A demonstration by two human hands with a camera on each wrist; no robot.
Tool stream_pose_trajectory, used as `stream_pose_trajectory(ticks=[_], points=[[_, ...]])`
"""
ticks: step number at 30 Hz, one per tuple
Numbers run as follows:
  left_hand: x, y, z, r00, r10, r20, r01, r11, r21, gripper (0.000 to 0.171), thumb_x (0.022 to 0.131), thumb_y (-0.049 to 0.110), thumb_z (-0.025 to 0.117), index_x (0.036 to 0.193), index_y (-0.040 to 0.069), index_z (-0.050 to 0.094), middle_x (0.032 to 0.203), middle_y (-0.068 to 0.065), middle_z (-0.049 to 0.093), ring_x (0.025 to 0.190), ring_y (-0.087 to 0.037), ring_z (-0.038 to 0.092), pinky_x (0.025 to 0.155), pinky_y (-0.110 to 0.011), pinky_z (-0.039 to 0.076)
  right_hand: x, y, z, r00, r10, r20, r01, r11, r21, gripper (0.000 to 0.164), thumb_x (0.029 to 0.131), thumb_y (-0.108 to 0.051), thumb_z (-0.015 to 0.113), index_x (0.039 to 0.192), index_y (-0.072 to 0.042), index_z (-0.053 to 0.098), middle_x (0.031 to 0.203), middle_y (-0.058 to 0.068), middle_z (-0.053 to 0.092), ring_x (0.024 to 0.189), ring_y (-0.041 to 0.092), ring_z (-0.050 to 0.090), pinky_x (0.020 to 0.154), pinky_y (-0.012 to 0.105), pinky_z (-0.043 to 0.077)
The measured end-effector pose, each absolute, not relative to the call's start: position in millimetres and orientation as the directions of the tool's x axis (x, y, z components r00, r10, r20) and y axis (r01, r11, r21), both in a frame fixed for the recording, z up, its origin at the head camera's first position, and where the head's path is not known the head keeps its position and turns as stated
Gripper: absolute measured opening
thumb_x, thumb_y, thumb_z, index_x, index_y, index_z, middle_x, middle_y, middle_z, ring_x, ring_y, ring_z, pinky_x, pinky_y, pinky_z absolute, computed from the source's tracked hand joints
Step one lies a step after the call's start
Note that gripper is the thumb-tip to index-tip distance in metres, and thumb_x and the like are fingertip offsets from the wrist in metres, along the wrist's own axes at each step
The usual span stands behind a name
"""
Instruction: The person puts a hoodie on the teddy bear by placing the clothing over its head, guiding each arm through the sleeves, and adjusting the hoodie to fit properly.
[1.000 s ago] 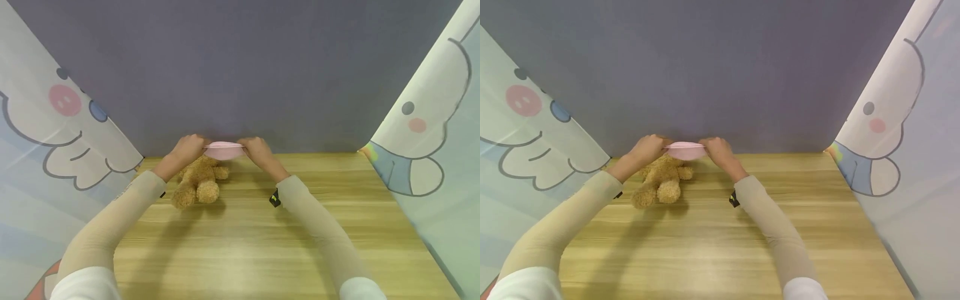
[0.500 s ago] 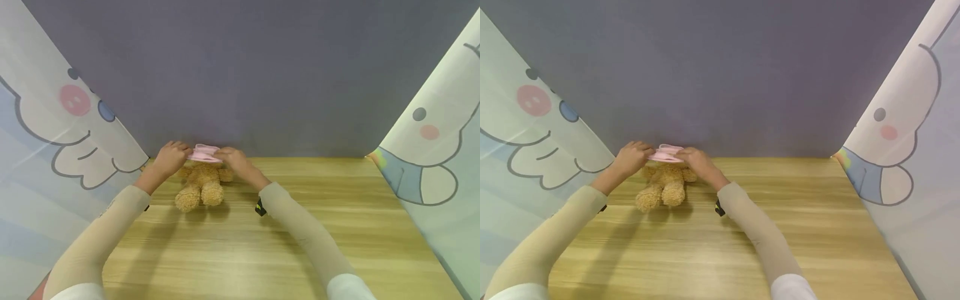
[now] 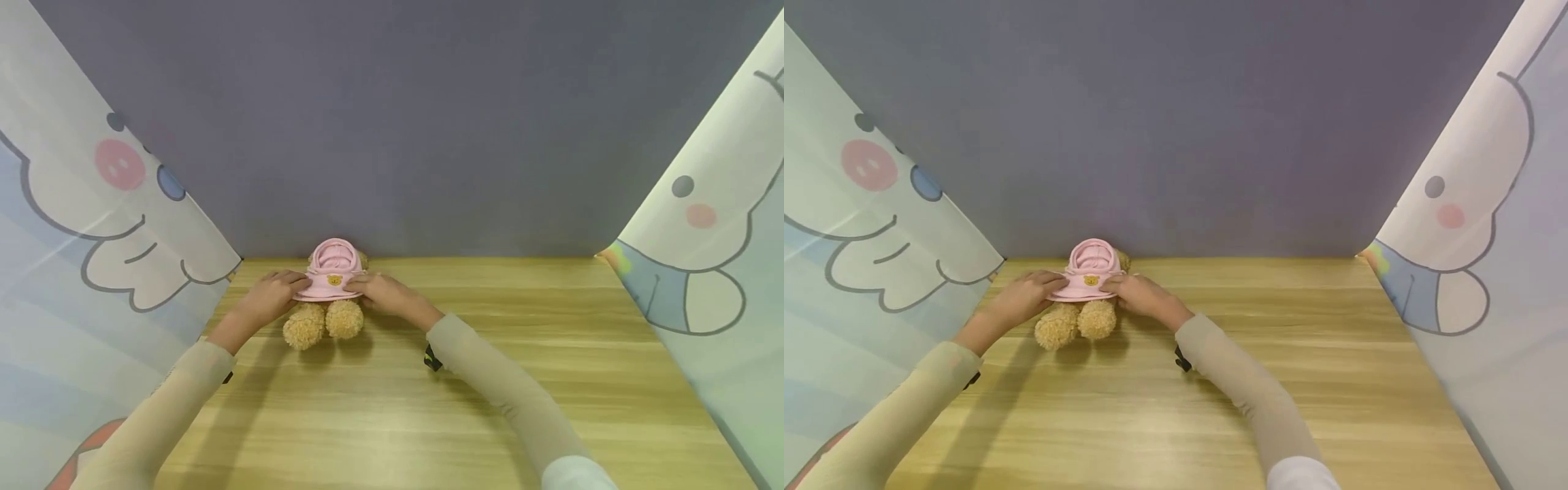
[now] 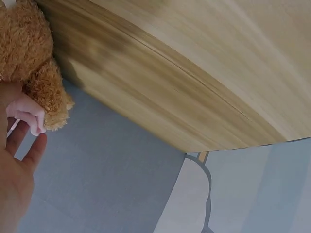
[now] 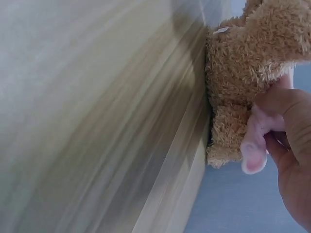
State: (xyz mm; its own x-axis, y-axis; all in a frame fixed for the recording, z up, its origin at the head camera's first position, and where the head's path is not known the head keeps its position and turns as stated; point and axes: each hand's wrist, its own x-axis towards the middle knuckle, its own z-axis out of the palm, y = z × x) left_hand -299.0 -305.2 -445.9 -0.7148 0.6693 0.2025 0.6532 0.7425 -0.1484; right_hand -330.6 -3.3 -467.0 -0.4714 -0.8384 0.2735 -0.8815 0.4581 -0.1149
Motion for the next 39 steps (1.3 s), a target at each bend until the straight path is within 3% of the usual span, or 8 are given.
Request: stream_pose_trajectory(ticks=[6,10,13,17,20,26,32,39], points=[[-283,-307,-456,-0.723,0.670,0.169,0.653,0.742,-0.153,0.063,0.089,0.008,0.078,0.145,-0.001,0.052,0.145,-0.020,0.053,0.132,-0.041,0.051,0.106,-0.058,0.044,-319,-7,-475,-0.467,-0.837,0.285,-0.881,0.469,-0.065,0.055,0.091,-0.006,0.073,0.143,-0.003,0.054,0.146,0.016,0.053,0.136,0.029,0.050,0.116,0.039,0.037],[-274,-308,-464,-0.744,0.655,0.133,0.651,0.755,-0.082,0.082,0.081,-0.009,0.078,0.152,-0.005,0.038,0.155,-0.025,0.040,0.141,-0.046,0.040,0.107,-0.061,0.041,-313,-11,-479,-0.516,-0.827,0.224,-0.856,0.509,-0.094,0.074,0.089,-0.016,0.079,0.152,-0.001,0.042,0.155,0.019,0.042,0.143,0.032,0.042,0.119,0.039,0.032],[-272,-308,-470,-0.765,0.632,0.122,0.639,0.769,0.028,0.091,0.078,-0.005,0.083,0.154,-0.007,0.033,0.157,-0.029,0.034,0.143,-0.049,0.035,0.110,-0.064,0.037,-311,-16,-479,-0.559,-0.811,0.172,-0.828,0.537,-0.161,0.083,0.087,-0.018,0.082,0.155,-0.003,0.037,0.158,0.018,0.036,0.144,0.032,0.040,0.118,0.039,0.034],[-273,-308,-475,-0.789,0.600,0.133,0.614,0.778,0.130,0.095,0.080,0.014,0.087,0.155,-0.006,0.032,0.158,-0.029,0.033,0.142,-0.051,0.035,0.111,-0.064,0.035,-308,-21,-478,-0.607,-0.781,0.145,-0.791,0.575,-0.211,0.087,0.083,-0.009,0.084,0.156,-0.005,0.036,0.159,0.017,0.036,0.142,0.032,0.043,0.114,0.040,0.041],[-274,-305,-476,-0.796,0.586,0.152,0.605,0.779,0.166,0.101,0.072,0.008,0.092,0.154,-0.007,0.034,0.156,-0.030,0.035,0.139,-0.053,0.037,0.110,-0.063,0.036,-308,-23,-480,-0.624,-0.767,0.146,-0.778,0.593,-0.208,0.091,0.081,-0.006,0.085,0.156,-0.006,0.035,0.159,0.017,0.036,0.141,0.032,0.045,0.113,0.040,0.042],[-275,-294,-474,-0.790,0.591,0.163,0.611,0.781,0.126,0.107,0.061,-0.004,0.094,0.152,-0.008,0.037,0.153,-0.032,0.038,0.135,-0.053,0.043,0.105,-0.059,0.044,-309,-15,-488,-0.640,-0.748,0.174,-0.762,0.591,-0.264,0.093,0.080,-0.017,0.088,0.156,-0.007,0.036,0.159,0.016,0.036,0.143,0.033,0.043,0.115,0.041,0.038],[-275,-283,-476,-0.785,0.596,0.170,0.613,0.787,0.069,0.112,0.058,0.010,0.100,0.151,-0.009,0.039,0.152,-0.030,0.042,0.134,-0.050,0.047,0.105,-0.055,0.046,-308,-1,-489,-0.629,-0.754,0.189,-0.767,0.563,-0.308,0.088,0.084,-0.027,0.085,0.156,-0.007,0.038,0.159,0.016,0.038,0.142,0.035,0.044,0.113,0.044,0.041],[-272,-272,-480,-0.752,0.622,0.218,0.643,0.764,0.041,0.099,0.064,0.002,0.095,0.148,-0.009,0.044,0.148,-0.030,0.047,0.129,-0.049,0.052,0.103,-0.054,0.048,-303,16,-481,-0.602,-0.779,0.178,-0.788,0.542,-0.292,0.078,0.090,-0.027,0.079,0.154,-0.003,0.041,0.158,0.017,0.040,0.141,0.035,0.045,0.112,0.044,0.042]])
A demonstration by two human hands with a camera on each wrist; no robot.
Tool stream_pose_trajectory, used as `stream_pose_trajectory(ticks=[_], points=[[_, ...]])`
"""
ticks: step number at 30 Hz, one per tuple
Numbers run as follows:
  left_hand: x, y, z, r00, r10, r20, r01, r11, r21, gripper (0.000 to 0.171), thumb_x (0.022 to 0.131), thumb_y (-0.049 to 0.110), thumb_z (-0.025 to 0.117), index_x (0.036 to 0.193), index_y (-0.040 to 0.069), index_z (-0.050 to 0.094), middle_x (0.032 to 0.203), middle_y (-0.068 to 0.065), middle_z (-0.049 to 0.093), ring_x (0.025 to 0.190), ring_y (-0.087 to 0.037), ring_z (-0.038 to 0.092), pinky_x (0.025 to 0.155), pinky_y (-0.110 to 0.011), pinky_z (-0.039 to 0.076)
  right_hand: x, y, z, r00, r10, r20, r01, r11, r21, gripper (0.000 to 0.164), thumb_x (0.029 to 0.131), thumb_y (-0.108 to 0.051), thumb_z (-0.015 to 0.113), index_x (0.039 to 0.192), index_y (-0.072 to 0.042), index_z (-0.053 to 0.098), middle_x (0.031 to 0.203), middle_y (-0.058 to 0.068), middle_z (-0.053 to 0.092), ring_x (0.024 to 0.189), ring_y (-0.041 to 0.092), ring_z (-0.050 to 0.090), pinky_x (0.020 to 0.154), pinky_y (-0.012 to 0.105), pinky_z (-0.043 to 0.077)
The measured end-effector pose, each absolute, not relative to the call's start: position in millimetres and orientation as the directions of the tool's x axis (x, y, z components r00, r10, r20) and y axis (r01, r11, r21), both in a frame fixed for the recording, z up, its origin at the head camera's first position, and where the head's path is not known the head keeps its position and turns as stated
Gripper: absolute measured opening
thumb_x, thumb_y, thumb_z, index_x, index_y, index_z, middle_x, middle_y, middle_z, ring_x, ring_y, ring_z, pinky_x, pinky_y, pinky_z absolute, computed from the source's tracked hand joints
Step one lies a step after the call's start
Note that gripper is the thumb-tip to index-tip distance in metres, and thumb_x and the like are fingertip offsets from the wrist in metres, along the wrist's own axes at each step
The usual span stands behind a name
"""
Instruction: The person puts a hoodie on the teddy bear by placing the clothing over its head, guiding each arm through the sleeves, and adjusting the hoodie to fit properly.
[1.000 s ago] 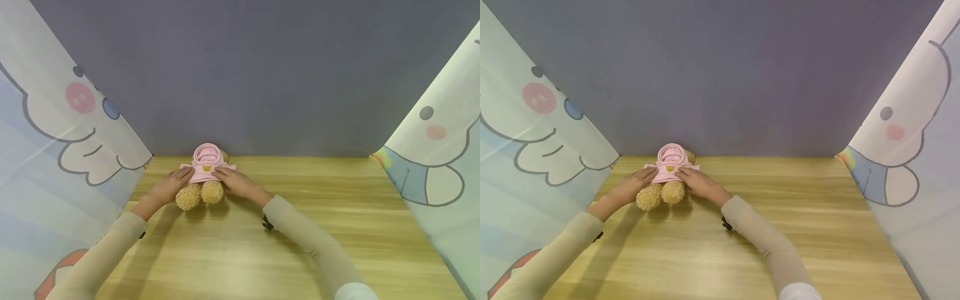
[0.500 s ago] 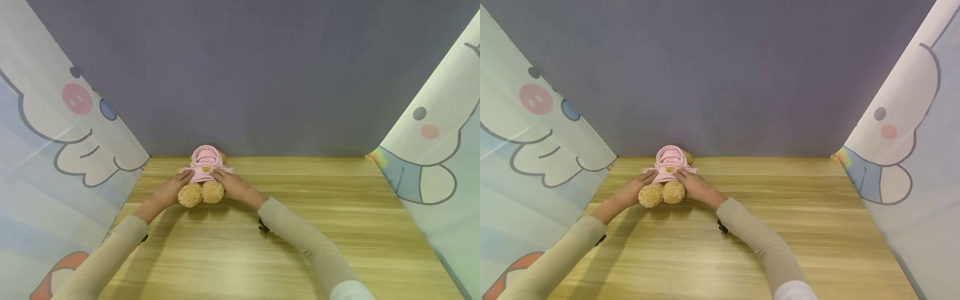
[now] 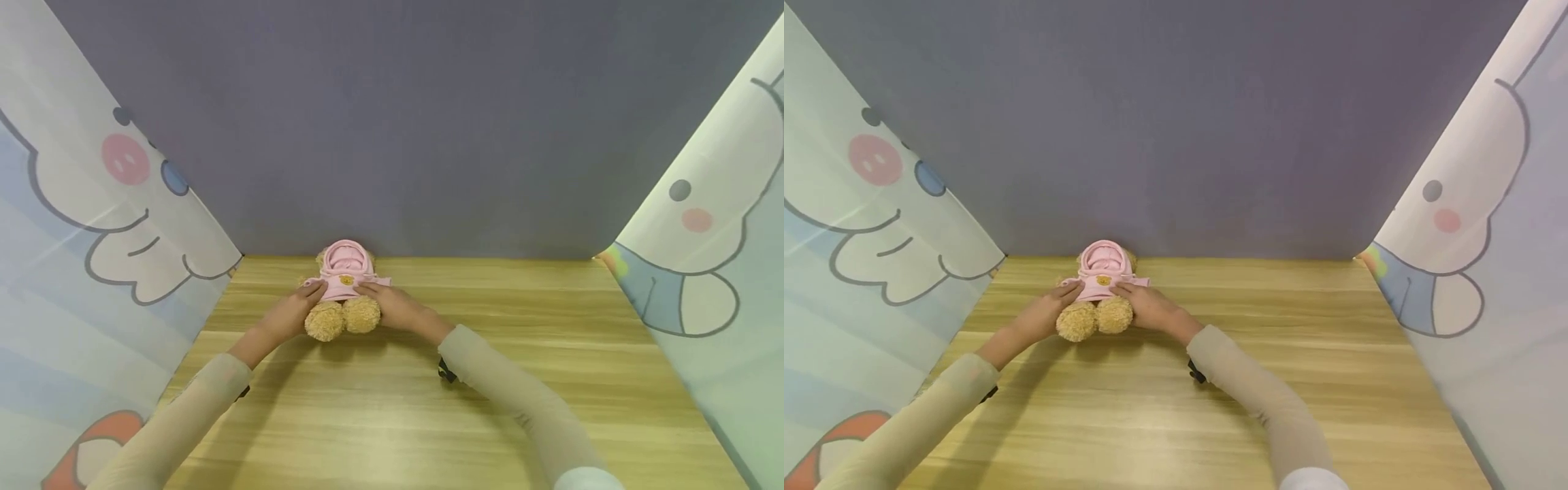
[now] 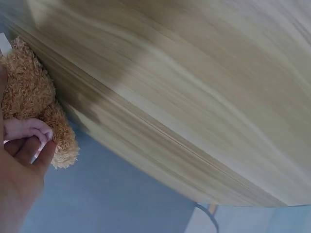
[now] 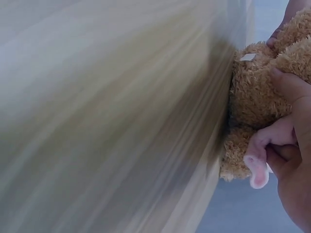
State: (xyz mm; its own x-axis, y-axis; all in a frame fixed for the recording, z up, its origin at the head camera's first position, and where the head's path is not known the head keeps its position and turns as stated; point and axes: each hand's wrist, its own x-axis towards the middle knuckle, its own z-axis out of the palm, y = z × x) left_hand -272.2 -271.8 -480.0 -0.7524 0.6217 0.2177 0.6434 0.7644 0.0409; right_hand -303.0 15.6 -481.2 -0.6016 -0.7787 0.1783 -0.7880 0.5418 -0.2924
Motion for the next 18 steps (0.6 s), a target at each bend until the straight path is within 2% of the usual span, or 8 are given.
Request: stream_pose_trajectory(ticks=[6,9,13,18], points=[[-276,-247,-477,-0.725,0.645,0.242,0.663,0.749,-0.011,0.100,0.062,0.011,0.098,0.146,-0.009,0.046,0.146,-0.029,0.050,0.126,-0.046,0.056,0.102,-0.052,0.049,-301,41,-479,-0.607,-0.770,0.195,-0.787,0.548,-0.285,0.076,0.091,-0.029,0.078,0.153,-0.003,0.043,0.158,0.017,0.040,0.139,0.037,0.047,0.109,0.045,0.044],[-281,-228,-477,-0.700,0.665,0.262,0.679,0.733,-0.045,0.083,0.074,0.005,0.090,0.144,-0.009,0.049,0.143,-0.028,0.053,0.124,-0.044,0.058,0.102,-0.050,0.050,-301,60,-480,-0.623,-0.754,0.208,-0.774,0.557,-0.299,0.076,0.089,-0.026,0.080,0.152,-0.003,0.044,0.157,0.017,0.041,0.138,0.038,0.048,0.109,0.047,0.044],[-288,-203,-479,-0.663,0.695,0.278,0.707,0.704,-0.071,0.061,0.085,-0.008,0.073,0.142,-0.009,0.051,0.140,-0.027,0.057,0.121,-0.042,0.061,0.099,-0.048,0.052,-301,86,-477,-0.633,-0.745,0.213,-0.766,0.561,-0.314,0.073,0.089,-0.027,0.080,0.150,-0.002,0.048,0.154,0.017,0.046,0.138,0.039,0.047,0.112,0.048,0.041],[-289,-177,-483,-0.646,0.709,0.283,0.723,0.687,-0.070,0.055,0.089,-0.003,0.067,0.142,-0.007,0.053,0.139,-0.026,0.058,0.119,-0.039,0.064,0.097,-0.047,0.054,-296,112,-472,-0.638,-0.743,0.202,-0.760,0.566,-0.319,0.068,0.091,-0.029,0.077,0.147,-0.001,0.051,0.151,0.018,0.050,0.137,0.039,0.048,0.114,0.048,0.039]])
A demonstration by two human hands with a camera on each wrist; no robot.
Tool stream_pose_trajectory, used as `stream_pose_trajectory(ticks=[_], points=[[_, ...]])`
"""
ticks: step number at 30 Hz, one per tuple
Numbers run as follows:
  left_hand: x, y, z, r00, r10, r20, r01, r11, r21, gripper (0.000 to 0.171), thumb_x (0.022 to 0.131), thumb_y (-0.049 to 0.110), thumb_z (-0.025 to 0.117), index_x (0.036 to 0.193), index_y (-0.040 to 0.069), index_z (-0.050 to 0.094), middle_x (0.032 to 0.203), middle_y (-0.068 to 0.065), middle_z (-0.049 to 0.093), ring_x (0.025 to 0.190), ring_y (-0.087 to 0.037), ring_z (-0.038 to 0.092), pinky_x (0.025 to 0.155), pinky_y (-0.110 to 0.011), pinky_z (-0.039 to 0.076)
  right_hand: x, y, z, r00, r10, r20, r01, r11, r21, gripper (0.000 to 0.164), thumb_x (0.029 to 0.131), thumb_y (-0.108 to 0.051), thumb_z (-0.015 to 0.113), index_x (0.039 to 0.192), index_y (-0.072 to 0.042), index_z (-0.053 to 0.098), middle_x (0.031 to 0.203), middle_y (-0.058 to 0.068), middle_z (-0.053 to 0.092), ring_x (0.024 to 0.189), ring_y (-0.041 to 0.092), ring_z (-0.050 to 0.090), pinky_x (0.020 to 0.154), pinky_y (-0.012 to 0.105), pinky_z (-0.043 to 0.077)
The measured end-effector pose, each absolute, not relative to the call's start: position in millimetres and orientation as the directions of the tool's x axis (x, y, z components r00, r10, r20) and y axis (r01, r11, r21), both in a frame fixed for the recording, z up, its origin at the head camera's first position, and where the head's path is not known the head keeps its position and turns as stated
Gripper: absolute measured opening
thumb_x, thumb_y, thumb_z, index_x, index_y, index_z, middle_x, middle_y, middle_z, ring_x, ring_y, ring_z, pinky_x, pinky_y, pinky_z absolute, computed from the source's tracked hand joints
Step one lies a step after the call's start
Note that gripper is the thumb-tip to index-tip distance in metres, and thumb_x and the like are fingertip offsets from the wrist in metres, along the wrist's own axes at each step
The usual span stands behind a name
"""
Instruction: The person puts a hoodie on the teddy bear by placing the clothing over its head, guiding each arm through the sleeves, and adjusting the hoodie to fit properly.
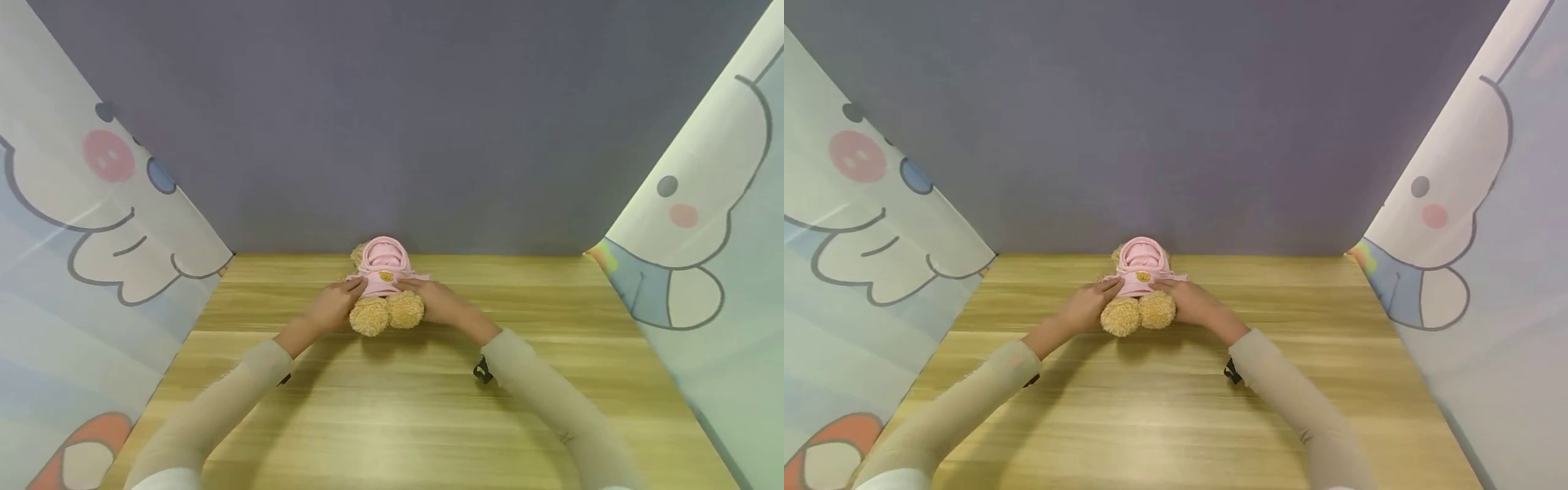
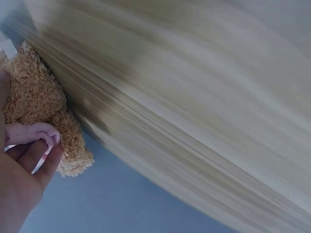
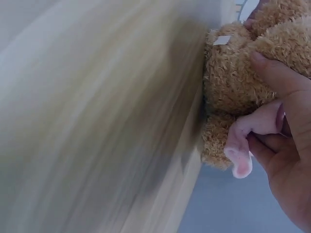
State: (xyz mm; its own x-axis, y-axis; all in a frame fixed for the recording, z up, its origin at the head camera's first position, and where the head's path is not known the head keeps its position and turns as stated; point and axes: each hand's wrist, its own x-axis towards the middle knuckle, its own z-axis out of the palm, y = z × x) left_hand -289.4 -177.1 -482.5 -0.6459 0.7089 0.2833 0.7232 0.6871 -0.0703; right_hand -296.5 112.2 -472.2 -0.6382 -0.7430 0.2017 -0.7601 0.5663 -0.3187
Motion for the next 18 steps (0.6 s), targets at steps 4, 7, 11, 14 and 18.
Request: stream_pose_trajectory(ticks=[4,7,11,14,18], points=[[-287,-161,-482,-0.616,0.732,0.290,0.743,0.663,-0.095,0.055,0.089,0.005,0.067,0.142,-0.006,0.054,0.139,-0.024,0.059,0.117,-0.037,0.065,0.094,-0.047,0.055,-284,131,-469,-0.662,-0.726,0.187,-0.738,0.587,-0.334,0.070,0.091,-0.027,0.078,0.148,0.000,0.049,0.151,0.020,0.049,0.136,0.041,0.049,0.112,0.050,0.040],[-283,-152,-482,-0.588,0.754,0.291,0.765,0.636,-0.102,0.058,0.088,0.011,0.071,0.142,-0.006,0.054,0.139,-0.024,0.059,0.118,-0.036,0.065,0.094,-0.048,0.055,-273,142,-468,-0.670,-0.719,0.184,-0.730,0.594,-0.337,0.073,0.089,-0.026,0.080,0.149,0.000,0.048,0.151,0.020,0.048,0.134,0.042,0.051,0.111,0.051,0.041],[-278,-139,-484,-0.552,0.777,0.303,0.787,0.605,-0.118,0.058,0.087,0.009,0.070,0.142,-0.004,0.055,0.140,-0.022,0.059,0.115,-0.035,0.067,0.093,-0.045,0.056,-258,157,-471,-0.674,-0.707,0.212,-0.731,0.601,-0.323,0.072,0.087,-0.023,0.082,0.147,0.001,0.050,0.150,0.022,0.049,0.131,0.045,0.053,0.108,0.053,0.044],[-274,-131,-486,-0.506,0.798,0.327,0.810,0.570,-0.138,0.057,0.085,0.004,0.068,0.141,-0.003,0.056,0.138,-0.022,0.060,0.109,-0.034,0.069,0.086,-0.043,0.059,-246,168,-472,-0.684,-0.697,0.217,-0.725,0.617,-0.306,0.072,0.086,-0.022,0.083,0.147,0.000,0.051,0.150,0.021,0.050,0.127,0.045,0.056,0.104,0.052,0.047],[-269,-125,-491,-0.468,0.809,0.355,0.824,0.545,-0.157,0.057,0.083,0.001,0.068,0.139,-0.003,0.058,0.135,-0.022,0.062,0.101,-0.032,0.072,0.077,-0.040,0.061,-234,176,-472,-0.685,-0.699,0.205,-0.723,0.616,-0.313,0.072,0.086,-0.018,0.083,0.148,-0.002,0.050,0.150,0.020,0.049,0.127,0.043,0.056,0.104,0.050,0.047]])
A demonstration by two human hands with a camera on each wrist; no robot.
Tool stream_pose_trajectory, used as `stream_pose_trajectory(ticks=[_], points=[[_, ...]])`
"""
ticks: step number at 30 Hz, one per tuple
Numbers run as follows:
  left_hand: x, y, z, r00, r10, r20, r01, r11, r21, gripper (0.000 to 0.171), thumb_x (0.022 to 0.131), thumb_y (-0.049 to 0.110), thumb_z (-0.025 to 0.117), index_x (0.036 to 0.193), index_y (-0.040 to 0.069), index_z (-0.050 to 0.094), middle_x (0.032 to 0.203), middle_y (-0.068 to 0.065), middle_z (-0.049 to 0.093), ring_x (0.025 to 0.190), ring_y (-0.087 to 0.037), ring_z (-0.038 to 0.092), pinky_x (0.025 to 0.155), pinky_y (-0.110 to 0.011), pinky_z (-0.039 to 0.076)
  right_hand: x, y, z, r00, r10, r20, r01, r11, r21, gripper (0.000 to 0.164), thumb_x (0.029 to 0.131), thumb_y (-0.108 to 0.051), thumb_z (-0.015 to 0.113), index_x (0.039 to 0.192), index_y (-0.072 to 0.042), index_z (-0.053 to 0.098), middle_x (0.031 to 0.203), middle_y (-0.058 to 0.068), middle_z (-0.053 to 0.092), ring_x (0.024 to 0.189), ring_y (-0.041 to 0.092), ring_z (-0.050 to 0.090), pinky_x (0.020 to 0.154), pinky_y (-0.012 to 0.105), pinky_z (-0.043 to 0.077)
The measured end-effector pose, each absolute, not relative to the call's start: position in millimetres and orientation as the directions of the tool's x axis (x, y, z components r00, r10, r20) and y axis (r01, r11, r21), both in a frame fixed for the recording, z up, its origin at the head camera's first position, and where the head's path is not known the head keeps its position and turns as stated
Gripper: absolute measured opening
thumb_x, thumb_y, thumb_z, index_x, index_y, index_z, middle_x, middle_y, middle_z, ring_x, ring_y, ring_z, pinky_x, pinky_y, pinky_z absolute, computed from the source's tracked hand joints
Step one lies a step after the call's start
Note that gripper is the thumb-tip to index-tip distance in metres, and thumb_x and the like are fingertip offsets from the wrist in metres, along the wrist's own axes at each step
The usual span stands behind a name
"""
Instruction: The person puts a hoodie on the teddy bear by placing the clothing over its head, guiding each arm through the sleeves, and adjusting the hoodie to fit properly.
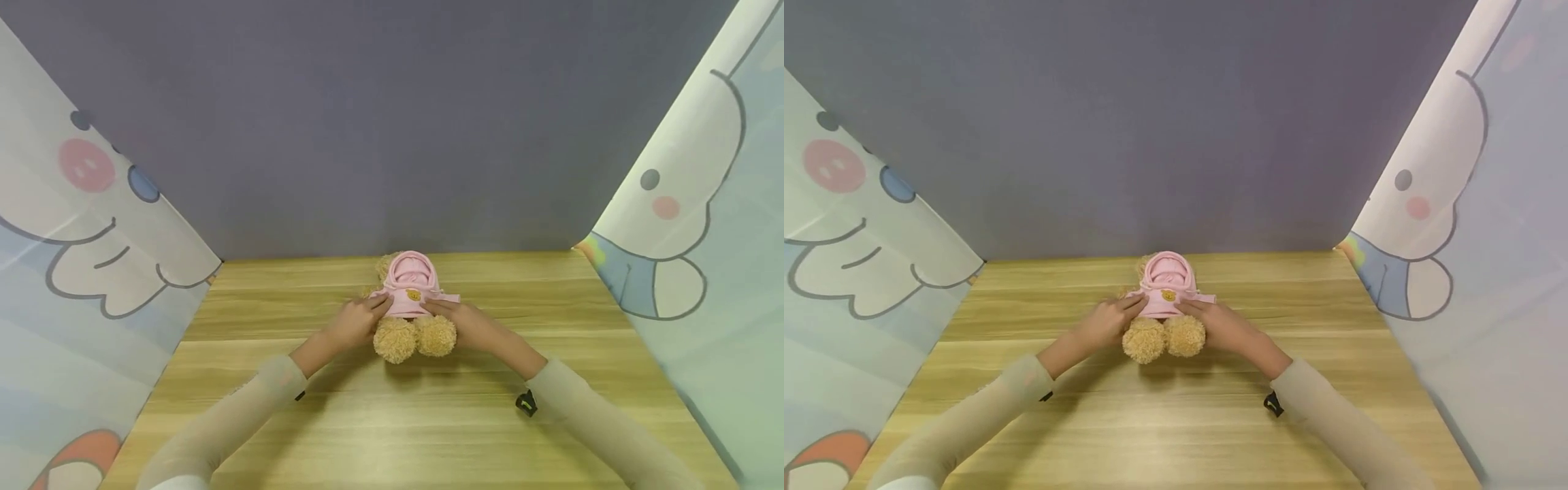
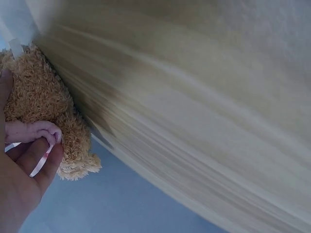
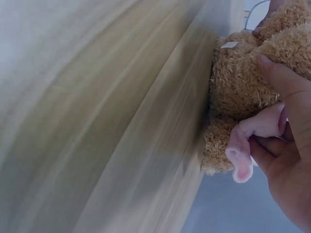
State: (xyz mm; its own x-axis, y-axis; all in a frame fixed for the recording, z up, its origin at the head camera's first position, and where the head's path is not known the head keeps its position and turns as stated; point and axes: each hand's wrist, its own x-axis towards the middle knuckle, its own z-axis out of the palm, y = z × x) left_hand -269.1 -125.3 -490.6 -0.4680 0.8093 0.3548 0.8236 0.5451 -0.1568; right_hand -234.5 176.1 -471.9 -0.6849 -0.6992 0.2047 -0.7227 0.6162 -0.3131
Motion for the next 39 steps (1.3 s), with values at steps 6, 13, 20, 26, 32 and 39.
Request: stream_pose_trajectory(ticks=[6,13,20,26,32,39], points=[[-260,-124,-495,-0.450,0.808,0.381,0.818,0.544,-0.188,0.060,0.080,0.002,0.070,0.139,0.000,0.060,0.135,-0.018,0.064,0.093,-0.031,0.073,0.078,-0.041,0.061,-222,179,-471,-0.673,-0.706,0.221,-0.736,0.609,-0.294,0.070,0.085,-0.007,0.081,0.148,-0.003,0.050,0.149,0.018,0.052,0.128,0.040,0.057,0.103,0.047,0.049],[-250,-124,-499,-0.404,0.823,0.399,0.851,0.498,-0.166,0.061,0.080,0.002,0.069,0.139,-0.003,0.058,0.135,-0.022,0.063,0.095,-0.031,0.073,0.076,-0.039,0.061,-211,183,-479,-0.628,-0.722,0.289,-0.778,0.588,-0.220,0.069,0.082,-0.014,0.084,0.144,-0.001,0.054,0.144,0.020,0.056,0.126,0.039,0.059,0.103,0.048,0.049],[-251,-125,-477,-0.452,0.850,0.270,0.869,0.488,-0.082,0.058,0.089,0.008,0.066,0.144,-0.006,0.052,0.139,-0.023,0.058,0.100,-0.034,0.071,0.081,-0.041,0.060,-215,188,-470,-0.614,-0.745,0.260,-0.786,0.551,-0.280,0.065,0.089,-0.017,0.078,0.145,0.002,0.052,0.146,0.023,0.053,0.129,0.042,0.056,0.106,0.051,0.046],[-255,-126,-458,-0.555,0.824,0.117,0.832,0.550,0.072,0.049,0.099,0.017,0.056,0.147,0.004,0.052,0.146,-0.019,0.055,0.085,-0.029,0.071,0.071,-0.037,0.060,-222,188,-463,-0.645,-0.730,0.225,-0.755,0.566,-0.330,0.039,0.101,-0.007,0.060,0.139,0.000,0.059,0.141,0.020,0.058,0.126,0.039,0.059,0.104,0.049,0.048],[-258,-118,-456,-0.589,0.800,0.111,0.807,0.574,0.139,0.043,0.104,0.027,0.055,0.141,0.006,0.059,0.140,-0.016,0.060,0.077,-0.019,0.068,0.068,-0.032,0.058,-226,184,-459,-0.669,-0.700,0.250,-0.737,0.583,-0.341,0.033,0.102,-0.016,0.063,0.132,-0.004,0.067,0.137,0.018,0.062,0.124,0.036,0.061,0.104,0.047,0.048],[-261,-109,-453,-0.578,0.798,0.172,0.816,0.563,0.129,0.023,0.097,0.008,0.062,0.119,0.006,0.067,0.113,-0.009,0.070,0.081,-0.021,0.068,0.065,-0.031,0.058,-229,179,-461,-0.667,-0.681,0.302,-0.745,0.598,-0.296,0.033,0.090,-0.001,0.074,0.123,-0.002,0.069,0.125,0.017,0.069,0.115,0.035,0.067,0.098,0.046,0.053]])
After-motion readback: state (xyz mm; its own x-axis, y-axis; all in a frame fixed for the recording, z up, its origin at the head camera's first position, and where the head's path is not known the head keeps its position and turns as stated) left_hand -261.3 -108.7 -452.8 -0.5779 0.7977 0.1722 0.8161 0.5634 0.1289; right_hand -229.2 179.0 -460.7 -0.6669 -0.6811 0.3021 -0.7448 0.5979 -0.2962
